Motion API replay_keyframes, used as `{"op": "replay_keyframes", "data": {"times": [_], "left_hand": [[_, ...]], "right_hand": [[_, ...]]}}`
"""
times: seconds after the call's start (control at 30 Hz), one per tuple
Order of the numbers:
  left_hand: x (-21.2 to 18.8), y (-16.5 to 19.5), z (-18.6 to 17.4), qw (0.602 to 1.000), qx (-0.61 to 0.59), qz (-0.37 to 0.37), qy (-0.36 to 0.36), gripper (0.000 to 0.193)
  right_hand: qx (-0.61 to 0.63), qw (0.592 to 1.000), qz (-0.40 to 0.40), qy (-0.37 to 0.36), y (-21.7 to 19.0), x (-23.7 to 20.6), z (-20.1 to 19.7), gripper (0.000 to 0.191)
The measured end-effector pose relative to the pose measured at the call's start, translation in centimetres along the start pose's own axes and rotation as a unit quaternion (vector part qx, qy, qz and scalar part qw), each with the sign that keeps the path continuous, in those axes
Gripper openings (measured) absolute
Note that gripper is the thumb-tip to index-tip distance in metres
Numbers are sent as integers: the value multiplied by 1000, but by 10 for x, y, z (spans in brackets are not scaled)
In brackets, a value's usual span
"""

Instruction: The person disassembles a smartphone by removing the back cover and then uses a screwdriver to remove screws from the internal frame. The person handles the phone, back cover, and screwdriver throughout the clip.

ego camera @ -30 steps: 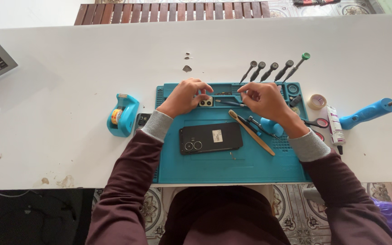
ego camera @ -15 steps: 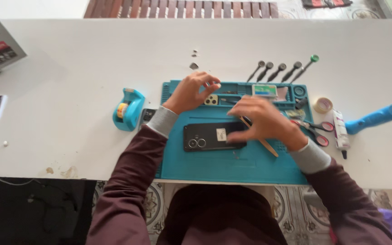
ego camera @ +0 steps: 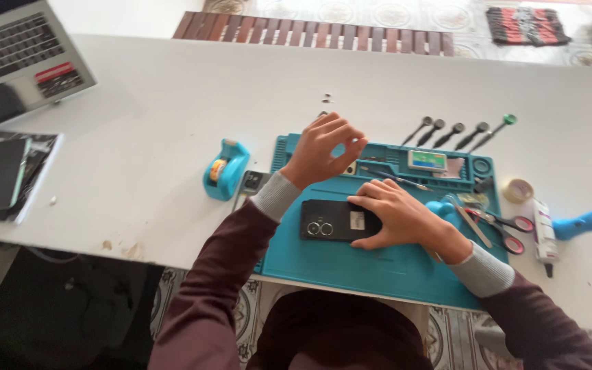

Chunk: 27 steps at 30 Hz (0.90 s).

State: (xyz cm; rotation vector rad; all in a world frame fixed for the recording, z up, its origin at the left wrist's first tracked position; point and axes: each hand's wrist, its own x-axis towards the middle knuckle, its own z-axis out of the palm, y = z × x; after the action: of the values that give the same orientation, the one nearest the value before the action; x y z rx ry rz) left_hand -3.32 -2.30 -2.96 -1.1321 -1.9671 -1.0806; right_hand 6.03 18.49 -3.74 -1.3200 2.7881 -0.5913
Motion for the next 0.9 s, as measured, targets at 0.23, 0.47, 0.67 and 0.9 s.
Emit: {"op": "replay_keyframes", "data": {"times": [0.23,0.47,0.67,0.9], "left_hand": [[1,1,9,997,-7,13,-73,17],[3,-14,24,938,-209,-275,-11,30],[4,-15,34,869,-337,-363,16,55],[-7,1,48,710,-599,-363,-76,74]], "right_hand": [[35,998,50,-19,3,-7,-13,78],[179,979,72,72,29,-19,-28,79],[241,954,104,142,49,-27,-19,74],[387,832,230,325,63,-22,-7,57]]}}
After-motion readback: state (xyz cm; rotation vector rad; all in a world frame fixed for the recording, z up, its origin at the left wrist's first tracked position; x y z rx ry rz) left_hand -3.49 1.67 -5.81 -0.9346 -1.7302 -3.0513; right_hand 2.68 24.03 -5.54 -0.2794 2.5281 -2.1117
